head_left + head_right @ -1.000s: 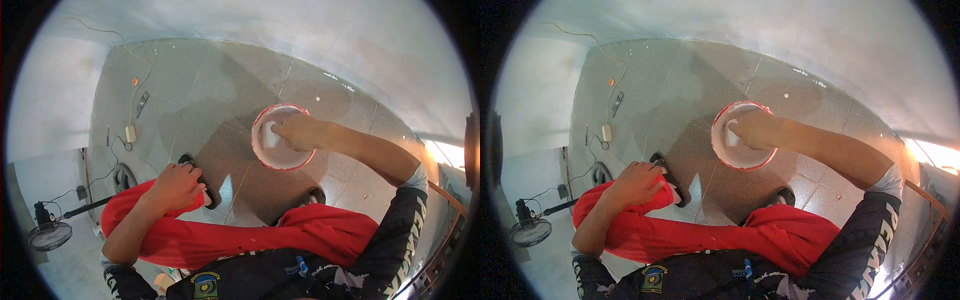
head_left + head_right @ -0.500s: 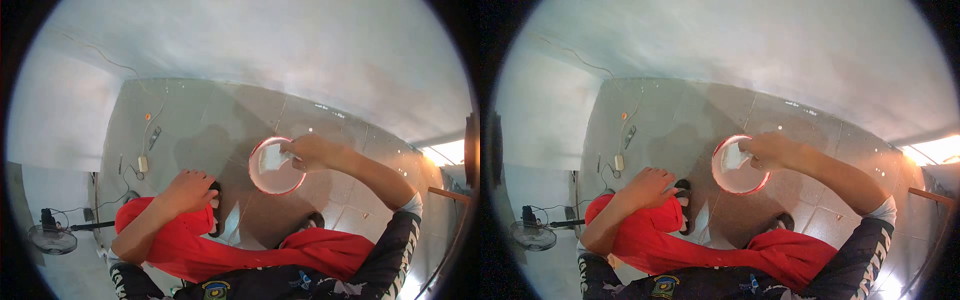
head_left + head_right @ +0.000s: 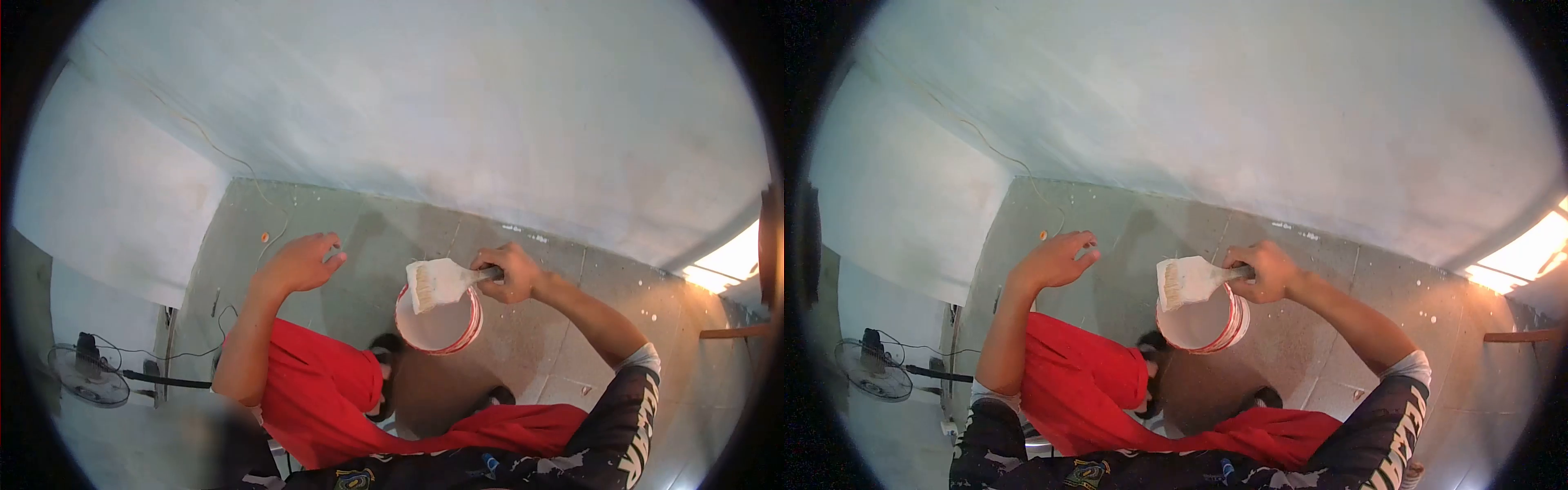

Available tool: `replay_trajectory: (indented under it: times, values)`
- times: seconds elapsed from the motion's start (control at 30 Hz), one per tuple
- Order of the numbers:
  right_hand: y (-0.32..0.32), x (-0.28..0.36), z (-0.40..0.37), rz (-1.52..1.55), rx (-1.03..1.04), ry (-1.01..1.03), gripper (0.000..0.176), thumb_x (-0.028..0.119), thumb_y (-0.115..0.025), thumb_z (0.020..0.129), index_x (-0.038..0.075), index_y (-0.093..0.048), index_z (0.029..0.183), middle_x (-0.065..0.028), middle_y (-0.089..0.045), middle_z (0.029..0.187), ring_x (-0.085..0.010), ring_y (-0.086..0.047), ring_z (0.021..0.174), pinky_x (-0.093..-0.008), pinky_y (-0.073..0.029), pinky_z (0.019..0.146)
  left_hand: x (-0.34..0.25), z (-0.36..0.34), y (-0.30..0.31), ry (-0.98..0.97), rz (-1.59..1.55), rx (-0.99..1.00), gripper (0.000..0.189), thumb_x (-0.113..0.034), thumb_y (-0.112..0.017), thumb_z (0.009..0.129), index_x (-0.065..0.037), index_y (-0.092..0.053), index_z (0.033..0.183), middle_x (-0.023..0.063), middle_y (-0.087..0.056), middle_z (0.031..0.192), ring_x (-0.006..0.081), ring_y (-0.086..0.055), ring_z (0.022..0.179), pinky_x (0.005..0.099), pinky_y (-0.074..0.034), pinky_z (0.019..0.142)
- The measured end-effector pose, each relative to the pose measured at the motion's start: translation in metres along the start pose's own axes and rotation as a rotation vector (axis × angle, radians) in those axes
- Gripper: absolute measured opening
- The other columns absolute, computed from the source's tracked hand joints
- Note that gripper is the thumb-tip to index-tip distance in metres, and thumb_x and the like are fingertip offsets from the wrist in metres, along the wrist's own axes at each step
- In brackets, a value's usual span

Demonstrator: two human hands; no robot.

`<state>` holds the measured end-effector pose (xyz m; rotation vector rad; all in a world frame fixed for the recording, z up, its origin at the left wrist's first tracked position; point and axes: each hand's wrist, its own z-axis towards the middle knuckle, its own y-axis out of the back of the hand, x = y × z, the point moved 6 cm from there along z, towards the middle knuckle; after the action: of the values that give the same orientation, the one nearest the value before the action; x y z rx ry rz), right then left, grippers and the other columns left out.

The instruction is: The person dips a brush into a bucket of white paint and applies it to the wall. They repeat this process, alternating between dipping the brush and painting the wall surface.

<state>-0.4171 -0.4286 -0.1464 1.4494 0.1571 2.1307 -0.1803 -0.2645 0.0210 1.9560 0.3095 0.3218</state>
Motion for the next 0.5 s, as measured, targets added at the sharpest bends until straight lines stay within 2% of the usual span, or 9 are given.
replay_trajectory:
  times: [0.07, 0.1, 0.13, 0.17, 0.27, 0.33, 0.37, 0.43, 0.5]
  values:
    - [0.0, -0.002, -0.002, -0.013, -0.042, 0.01, 0.024, 0.015, -0.071, 0.07, 0.006, -0.061, 0.089, -0.0158, -0.067, 0.077, -0.0344, -0.065, 0.065, -0.0402, -0.051, 0.059, 0.001, 0.002, -0.004, 0.032, 0.007, 0.07, 0.039, -0.036, -0.055, 0.096, -0.004, -0.058, 0.118, 0.0181, -0.065, 0.114, 0.0368, -0.061, 0.105, 0.0427, -0.048, 0.09]
    - [0.0, -0.004, -0.003, -0.006, -0.063, 0.044, 0.023, 0.012, -0.069, 0.07, 0.005, -0.062, 0.091, -0.0141, -0.066, 0.076, -0.0293, -0.064, 0.062, -0.037, -0.05, 0.056, 0.0, 0.004, -0.007, 0.061, 0.006, 0.15, 0.04, -0.037, -0.055, 0.096, -0.005, -0.058, 0.119, 0.0183, -0.066, 0.113, 0.0367, -0.062, 0.104, 0.0426, -0.048, 0.09]
    - [0.004, -0.003, -0.006, -0.008, -0.084, 0.08, 0.023, 0.01, -0.068, 0.07, 0.005, -0.062, 0.092, -0.0123, -0.066, 0.076, -0.0242, -0.062, 0.058, -0.0338, -0.048, 0.054, -0.005, 0.008, -0.004, 0.048, 0.012, 0.116, 0.04, -0.037, -0.055, 0.096, -0.005, -0.058, 0.119, 0.0183, -0.066, 0.113, 0.0367, -0.062, 0.104, 0.0426, -0.048, 0.09]
    - [0.007, 0.001, -0.008, -0.019, -0.059, -0.011, 0.024, 0.016, -0.071, 0.07, 0.006, -0.062, 0.09, -0.0141, -0.066, 0.075, -0.032, -0.065, 0.064, -0.0383, -0.051, 0.058, -0.01, 0.011, -0.003, 0.037, -0.068, 0.112, 0.042, -0.039, -0.054, 0.096, -0.005, -0.058, 0.12, 0.0186, -0.066, 0.112, 0.0368, -0.062, 0.104, 0.0425, -0.048, 0.089]
    - [0.016, 0.007, -0.023, -0.058, -0.095, -0.009, 0.025, 0.016, -0.071, 0.07, 0.005, -0.064, 0.091, -0.0132, -0.066, 0.075, -0.0308, -0.065, 0.064, -0.0376, -0.051, 0.058, -0.017, 0.021, 0.0, -0.018, -0.153, 0.025, 0.044, -0.041, -0.052, 0.097, -0.005, -0.058, 0.121, 0.019, -0.066, 0.112, 0.0368, -0.062, 0.103, 0.0424, -0.048, 0.09]
    - [0.024, 0.001, -0.037, -0.043, -0.179, -0.11, 0.023, 0.014, -0.071, 0.072, 0.004, -0.064, 0.092, -0.0129, -0.066, 0.074, -0.0259, -0.064, 0.061, -0.0345, -0.05, 0.057, -0.021, 0.031, -0.002, -0.061, -0.152, -0.042, 0.045, -0.042, -0.051, 0.097, -0.005, -0.058, 0.122, 0.0191, -0.066, 0.113, 0.0368, -0.062, 0.104, 0.0423, -0.048, 0.09]
    - [0.029, 0.004, -0.041, -0.063, -0.193, -0.098, 0.023, 0.014, -0.071, 0.072, 0.004, -0.064, 0.092, -0.0129, -0.066, 0.074, -0.0259, -0.064, 0.061, -0.0345, -0.05, 0.057, -0.023, 0.037, -0.011, -0.041, -0.127, 0.029, 0.045, -0.042, -0.051, 0.097, -0.005, -0.058, 0.122, 0.0193, -0.066, 0.114, 0.0367, -0.062, 0.105, 0.0424, -0.048, 0.091]
    - [0.044, 0.005, -0.053, -0.018, -0.323, -0.219, 0.019, 0.009, -0.069, 0.072, 0.002, -0.063, 0.089, -0.0081, -0.064, 0.069, -0.0112, -0.057, 0.059, -0.0292, -0.046, 0.054, -0.032, 0.047, -0.019, -0.039, -0.097, 0.092, 0.045, -0.042, -0.051, 0.097, -0.005, -0.058, 0.122, 0.0195, -0.066, 0.115, 0.0366, -0.062, 0.106, 0.0426, -0.048, 0.091]
    - [0.054, 0.005, -0.058, 0.006, -0.401, -0.217, 0.019, 0.008, -0.069, 0.073, 0.0, -0.063, 0.089, -0.0067, -0.064, 0.069, -0.0092, -0.055, 0.06, -0.0282, -0.045, 0.054, -0.047, 0.056, -0.031, -0.081, -0.106, 0.245, 0.046, -0.043, -0.051, 0.097, -0.006, -0.057, 0.123, 0.0198, -0.065, 0.118, 0.0362, -0.06, 0.109, 0.0427, -0.047, 0.093]
